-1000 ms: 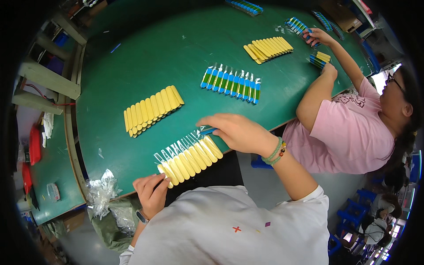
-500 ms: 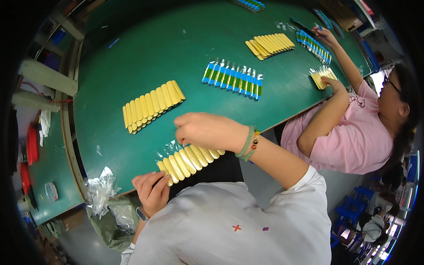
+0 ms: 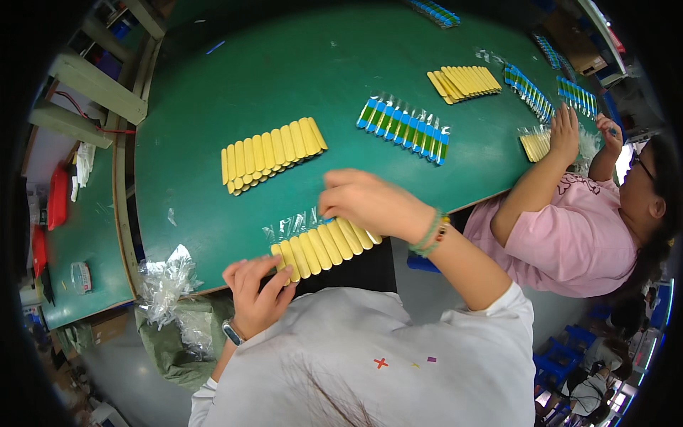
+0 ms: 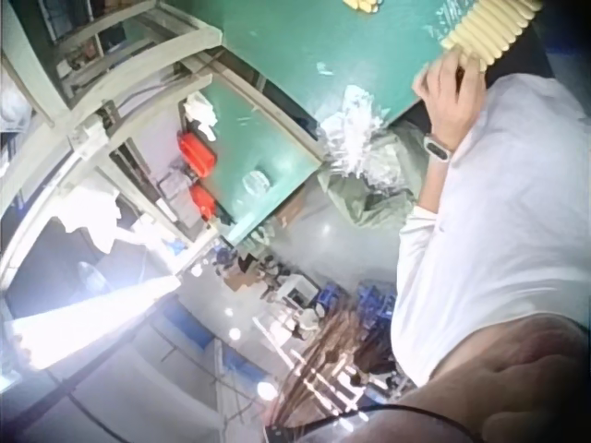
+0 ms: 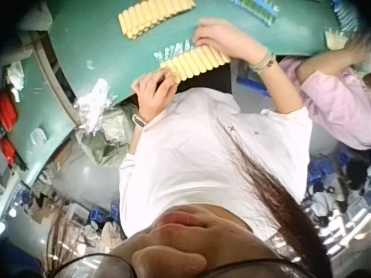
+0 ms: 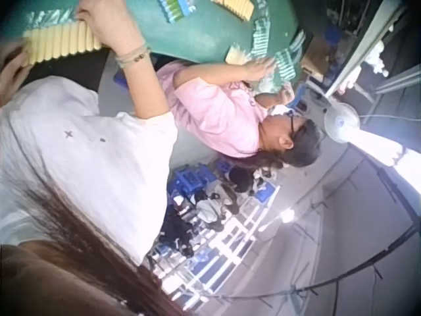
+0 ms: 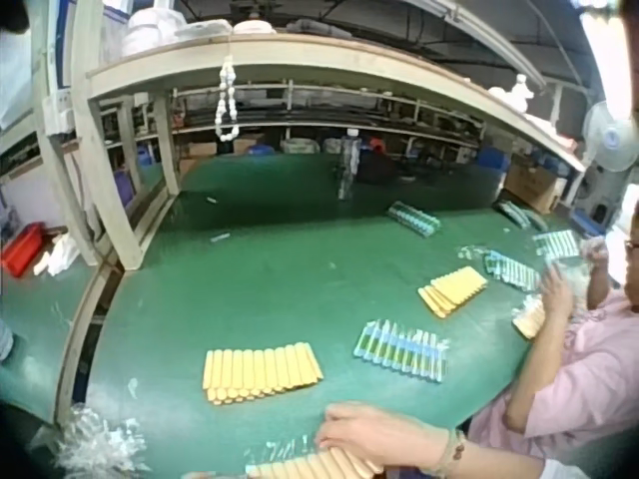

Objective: The person places colored sticks into plastic film, folds and wraps the plastic around the sticks using a pointed tool and by hand, and stacks the wrapped packages on the table.

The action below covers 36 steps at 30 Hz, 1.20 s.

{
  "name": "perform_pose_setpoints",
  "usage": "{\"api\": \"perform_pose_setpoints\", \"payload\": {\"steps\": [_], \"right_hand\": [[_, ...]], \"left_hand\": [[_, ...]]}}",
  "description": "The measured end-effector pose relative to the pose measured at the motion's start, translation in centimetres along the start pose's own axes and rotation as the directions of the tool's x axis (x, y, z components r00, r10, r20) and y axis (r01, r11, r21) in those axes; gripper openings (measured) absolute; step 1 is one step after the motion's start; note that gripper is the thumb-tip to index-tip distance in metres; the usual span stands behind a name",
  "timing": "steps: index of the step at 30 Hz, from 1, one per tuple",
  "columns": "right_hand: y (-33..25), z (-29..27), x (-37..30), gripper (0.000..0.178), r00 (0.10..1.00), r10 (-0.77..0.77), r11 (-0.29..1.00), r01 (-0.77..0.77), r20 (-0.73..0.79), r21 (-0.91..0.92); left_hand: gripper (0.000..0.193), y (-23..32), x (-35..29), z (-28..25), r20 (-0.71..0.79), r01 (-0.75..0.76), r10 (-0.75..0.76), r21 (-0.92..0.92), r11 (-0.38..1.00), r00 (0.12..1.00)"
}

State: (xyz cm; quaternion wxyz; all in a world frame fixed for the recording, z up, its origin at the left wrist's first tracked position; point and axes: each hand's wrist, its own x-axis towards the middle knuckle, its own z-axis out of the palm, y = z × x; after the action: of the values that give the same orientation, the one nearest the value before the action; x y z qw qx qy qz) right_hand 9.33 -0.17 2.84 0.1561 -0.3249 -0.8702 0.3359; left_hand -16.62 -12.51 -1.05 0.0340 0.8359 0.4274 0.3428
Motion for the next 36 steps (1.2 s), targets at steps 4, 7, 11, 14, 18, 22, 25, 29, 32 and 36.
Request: {"api": "perform_pose_setpoints", "payload": {"steps": [4,7,11,14,18,22,25,29,32,36], "right_hand": [[1.1,-1.3,-4.9,0.01,0.958,0.185,0.976,-0.205,-0.218,-0.071],[0.6,-0.9,-6.4,0.013,0.916,0.26,0.962,-0.273,-0.304,0.0],[1.3,0.8,-6.6,0.017,0.772,0.345,0.938,-0.294,-0.534,0.182],[2.1,1.3,-6.6,0.021,0.69,0.482,0.869,-0.296,-0.54,0.397],[2.7,2.6,-4.9,0.029,0.837,0.333,0.863,-0.085,-0.435,0.498],[0.6,1.6,-3.8,0.044,0.88,0.365,0.867,-0.202,-0.304,0.455],[0.8,1.8,-2.9,0.053,0.857,0.433,0.822,-0.247,-0.28,0.514],[1.5,1.9,-2.4,0.051,0.839,0.44,0.822,-0.233,-0.32,0.519],[1.4,1.4,-2.4,0.05,0.835,0.431,0.823,-0.209,-0.342,0.528],[1.5,0.3,-4.3,0.065,0.919,0.305,0.89,-0.181,-0.25,0.419]], "left_hand": [[0.066,1.0,3.3,-0.9,0.233,0.122,-0.147,0.115,0.986,0.961],[0.056,0.3,5.4,-1.4,0.385,0.078,-0.125,0.137,0.987,0.914],[0.053,-1.4,9.5,-1.4,0.314,0.247,-0.215,-0.066,0.967,0.925],[0.062,-2.0,12.6,-0.4,0.374,0.123,-0.056,-0.157,0.98,0.926],[0.07,-0.4,16.5,-0.2,0.662,0.097,-0.01,-0.094,0.991,0.749],[0.069,-0.3,18.0,1.5,0.839,0.222,0.019,-0.166,0.961,0.544],[0.057,-2.0,17.9,2.9,0.817,0.286,0.036,-0.242,0.927,0.576],[0.05,-3.6,18.1,4.1,0.712,0.216,0.193,-0.441,0.871,0.675],[0.045,-3.4,19.5,3.4,0.736,0.204,0.237,-0.455,0.867,0.634],[0.044,-0.5,19.4,2.5,0.794,0.201,0.134,-0.308,0.93,0.593]]}}
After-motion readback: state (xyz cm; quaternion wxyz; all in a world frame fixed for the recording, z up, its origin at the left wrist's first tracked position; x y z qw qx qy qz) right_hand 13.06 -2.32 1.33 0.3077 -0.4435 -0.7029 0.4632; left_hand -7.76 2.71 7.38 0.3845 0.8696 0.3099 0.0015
